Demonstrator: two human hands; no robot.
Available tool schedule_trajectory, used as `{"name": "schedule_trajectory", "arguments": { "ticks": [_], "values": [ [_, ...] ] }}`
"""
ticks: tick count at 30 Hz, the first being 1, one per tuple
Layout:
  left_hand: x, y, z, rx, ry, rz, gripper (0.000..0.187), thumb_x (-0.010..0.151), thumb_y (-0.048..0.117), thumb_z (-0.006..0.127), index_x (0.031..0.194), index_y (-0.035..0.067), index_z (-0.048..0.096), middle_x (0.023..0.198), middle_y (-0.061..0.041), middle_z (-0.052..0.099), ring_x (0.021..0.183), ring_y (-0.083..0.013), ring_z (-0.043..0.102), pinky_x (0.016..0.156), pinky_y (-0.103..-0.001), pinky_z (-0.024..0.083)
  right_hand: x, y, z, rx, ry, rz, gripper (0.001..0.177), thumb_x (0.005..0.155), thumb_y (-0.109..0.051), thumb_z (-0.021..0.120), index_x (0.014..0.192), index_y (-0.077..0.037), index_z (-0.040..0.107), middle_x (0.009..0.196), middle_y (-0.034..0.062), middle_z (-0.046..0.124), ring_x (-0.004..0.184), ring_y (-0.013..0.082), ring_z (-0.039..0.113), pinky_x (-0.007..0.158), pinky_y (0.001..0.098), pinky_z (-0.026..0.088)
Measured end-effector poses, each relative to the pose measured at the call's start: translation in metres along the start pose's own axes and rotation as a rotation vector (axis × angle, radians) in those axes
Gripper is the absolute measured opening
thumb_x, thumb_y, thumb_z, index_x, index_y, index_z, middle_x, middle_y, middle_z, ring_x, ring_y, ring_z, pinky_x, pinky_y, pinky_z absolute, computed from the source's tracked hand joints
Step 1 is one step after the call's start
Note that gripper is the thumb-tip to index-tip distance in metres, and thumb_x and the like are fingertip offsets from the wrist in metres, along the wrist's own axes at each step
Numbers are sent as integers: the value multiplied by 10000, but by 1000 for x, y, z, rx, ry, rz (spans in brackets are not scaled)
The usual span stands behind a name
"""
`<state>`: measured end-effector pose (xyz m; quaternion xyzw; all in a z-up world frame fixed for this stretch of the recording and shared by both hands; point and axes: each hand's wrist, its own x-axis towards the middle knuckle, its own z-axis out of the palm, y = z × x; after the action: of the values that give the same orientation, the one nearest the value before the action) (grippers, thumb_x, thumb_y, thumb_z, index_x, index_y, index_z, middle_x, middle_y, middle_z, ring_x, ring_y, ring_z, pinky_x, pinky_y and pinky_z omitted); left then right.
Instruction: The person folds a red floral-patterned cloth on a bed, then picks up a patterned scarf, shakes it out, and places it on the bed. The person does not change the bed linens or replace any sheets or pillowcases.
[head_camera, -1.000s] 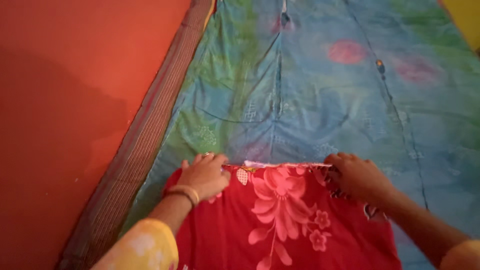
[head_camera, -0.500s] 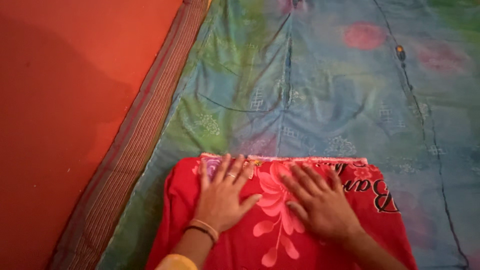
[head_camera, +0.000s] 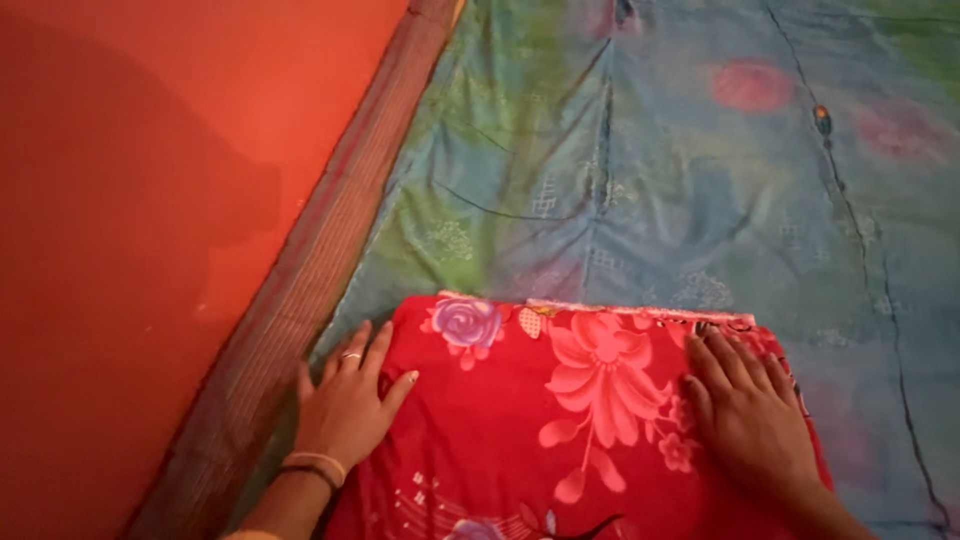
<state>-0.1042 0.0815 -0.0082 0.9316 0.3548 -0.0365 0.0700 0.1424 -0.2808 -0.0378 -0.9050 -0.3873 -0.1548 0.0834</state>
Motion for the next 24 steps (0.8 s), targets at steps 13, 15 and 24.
{"name": "schedule_trajectory", "arguments": {
  "ticks": [13, 15, 24],
  "values": [
    [-140, -3, -3, -469, 152, -67, 666, 713, 333, 752, 1270, 120, 455, 1319, -170, 523, 1169, -433, 584, 941, -500, 513, -60, -151, -25, 363, -273, -178, 221, 821, -206, 617, 999, -84, 565, 992, 117, 621, 1002, 326, 610, 883, 452, 483],
    [-151, -3, 1, -462, -80, -296, 732, 769, 373, 748, 1375, 157, 400, 1388, -150, 494, 1110, -444, 630, 937, -514, 529, -65, -168, -28, 396, -323, -212, 177, 833, -190, 609, 974, -95, 559, 960, 105, 639, 981, 333, 640, 848, 449, 507],
    [-169, -33, 24, -283, -11, -93, 235, 846, 228, 654, 1033, 86, 666, 1130, -151, 690, 966, -404, 700, 817, -493, 580, -83, -199, -30, 239, -657, 98, 449, 825, -273, 658, 1220, -135, 494, 1206, 156, 613, 1110, 381, 637, 891, 504, 534]
  ]
}}
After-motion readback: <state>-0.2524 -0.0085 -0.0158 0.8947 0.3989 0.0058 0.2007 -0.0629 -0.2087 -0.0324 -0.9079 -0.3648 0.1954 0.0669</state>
